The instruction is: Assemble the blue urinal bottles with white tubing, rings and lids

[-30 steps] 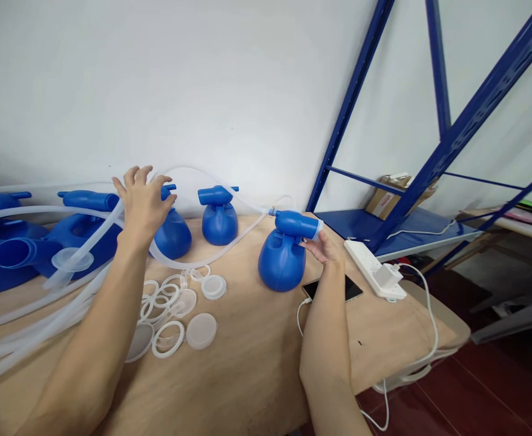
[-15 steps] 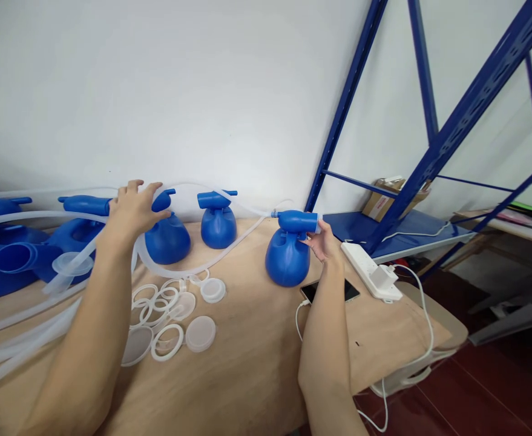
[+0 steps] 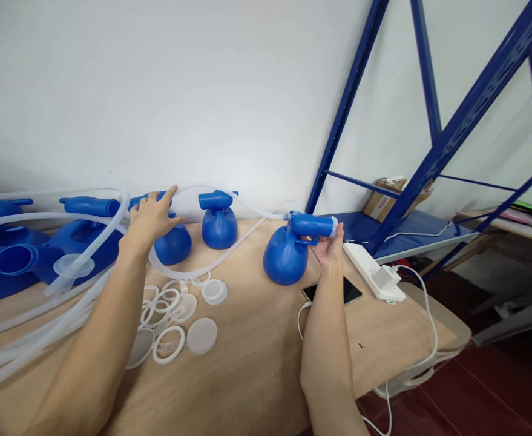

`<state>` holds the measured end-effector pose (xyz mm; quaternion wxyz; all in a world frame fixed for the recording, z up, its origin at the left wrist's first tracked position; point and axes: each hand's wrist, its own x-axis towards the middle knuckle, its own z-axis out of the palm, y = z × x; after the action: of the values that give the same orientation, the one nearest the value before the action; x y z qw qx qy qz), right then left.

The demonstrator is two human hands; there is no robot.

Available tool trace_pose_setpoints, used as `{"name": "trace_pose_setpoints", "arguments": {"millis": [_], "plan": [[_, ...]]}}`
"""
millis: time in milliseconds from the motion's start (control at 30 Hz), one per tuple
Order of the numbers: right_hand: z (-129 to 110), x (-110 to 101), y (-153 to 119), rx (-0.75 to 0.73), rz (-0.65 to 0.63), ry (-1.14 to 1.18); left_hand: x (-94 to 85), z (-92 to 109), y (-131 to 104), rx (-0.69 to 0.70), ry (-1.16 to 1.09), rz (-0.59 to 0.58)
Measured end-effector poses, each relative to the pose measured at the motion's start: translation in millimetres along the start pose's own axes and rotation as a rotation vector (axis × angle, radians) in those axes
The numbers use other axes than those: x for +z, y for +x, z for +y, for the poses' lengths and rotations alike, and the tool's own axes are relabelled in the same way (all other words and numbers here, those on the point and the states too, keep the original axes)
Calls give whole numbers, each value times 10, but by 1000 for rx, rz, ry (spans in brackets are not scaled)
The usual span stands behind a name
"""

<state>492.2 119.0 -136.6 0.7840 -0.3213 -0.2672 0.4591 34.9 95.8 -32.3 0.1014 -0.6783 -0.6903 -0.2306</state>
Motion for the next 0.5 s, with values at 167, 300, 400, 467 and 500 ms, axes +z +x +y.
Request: {"name": "trace_pose_setpoints", "arguments": {"millis": [167, 300, 400, 467, 500], "plan": [[-358, 243, -45, -230, 14, -86, 100, -7, 23, 57, -20, 88], [-684, 701, -189, -497, -148, -172, 69, -35, 66, 199, -87, 252], [-724, 1154, -386, -592, -317, -249, -63, 4, 68, 312, -193, 426], [-628, 1461, -541, -639, -422, -276, -169, 72, 47, 374, -287, 506], [-556, 1602, -621, -646, -471, -287, -217, 115, 33, 405, -331, 529]]}}
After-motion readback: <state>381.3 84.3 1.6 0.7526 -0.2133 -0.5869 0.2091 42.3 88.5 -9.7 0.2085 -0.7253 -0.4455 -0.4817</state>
